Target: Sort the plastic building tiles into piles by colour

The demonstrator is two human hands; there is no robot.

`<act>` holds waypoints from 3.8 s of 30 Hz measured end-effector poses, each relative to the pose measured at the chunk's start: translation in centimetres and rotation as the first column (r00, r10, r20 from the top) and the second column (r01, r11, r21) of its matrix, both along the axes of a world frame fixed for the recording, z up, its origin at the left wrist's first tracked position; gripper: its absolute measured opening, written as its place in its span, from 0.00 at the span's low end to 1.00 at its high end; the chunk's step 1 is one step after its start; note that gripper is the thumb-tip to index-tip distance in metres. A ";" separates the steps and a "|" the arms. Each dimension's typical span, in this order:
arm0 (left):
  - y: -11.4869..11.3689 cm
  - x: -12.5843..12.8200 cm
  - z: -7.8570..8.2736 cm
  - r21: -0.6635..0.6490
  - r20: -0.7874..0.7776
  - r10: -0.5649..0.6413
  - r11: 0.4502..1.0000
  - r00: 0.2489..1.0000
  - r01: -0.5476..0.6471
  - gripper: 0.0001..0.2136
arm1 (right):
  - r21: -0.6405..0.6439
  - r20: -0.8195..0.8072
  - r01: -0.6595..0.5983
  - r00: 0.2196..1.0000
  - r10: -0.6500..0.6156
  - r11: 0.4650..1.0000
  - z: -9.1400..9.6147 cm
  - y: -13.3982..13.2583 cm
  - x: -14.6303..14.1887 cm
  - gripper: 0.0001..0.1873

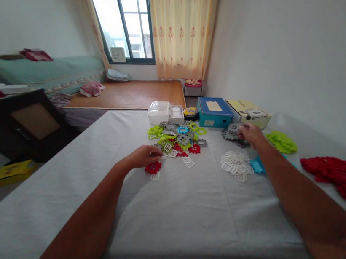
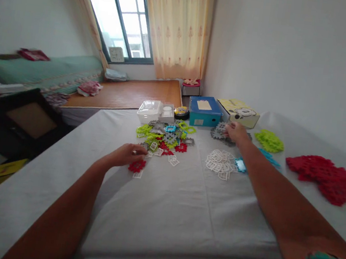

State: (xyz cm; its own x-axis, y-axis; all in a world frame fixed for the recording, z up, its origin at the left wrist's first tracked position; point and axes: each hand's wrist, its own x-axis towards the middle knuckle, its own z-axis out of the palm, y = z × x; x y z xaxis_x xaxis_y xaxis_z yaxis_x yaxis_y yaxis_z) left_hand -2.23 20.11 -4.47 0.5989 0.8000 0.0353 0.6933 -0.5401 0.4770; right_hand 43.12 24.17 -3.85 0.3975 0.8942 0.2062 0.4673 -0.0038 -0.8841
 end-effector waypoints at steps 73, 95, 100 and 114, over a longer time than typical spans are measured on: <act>-2.4 5.4 -2.6 0.428 -0.070 -0.120 0.893 0.990 0.138 0.14 | -0.304 0.803 -0.540 0.298 0.516 0.785 -2.2 -9.3 -17.1 0.18; -2.4 5.7 -2.4 0.400 -0.098 -0.125 0.903 0.987 0.154 0.12 | -0.317 0.823 -0.474 0.293 0.487 0.822 -2.2 -9.9 -17.1 0.17; -2.5 5.6 -2.2 0.386 -0.108 -0.110 0.911 0.988 0.143 0.12 | -0.278 0.821 -0.473 0.335 0.462 0.836 -2.2 -9.9 -17.0 0.18; -2.6 5.6 -2.1 0.382 -0.117 -0.118 0.911 0.986 0.154 0.12 | -0.288 0.859 -0.463 0.262 0.440 0.838 -2.3 -9.5 -16.6 0.12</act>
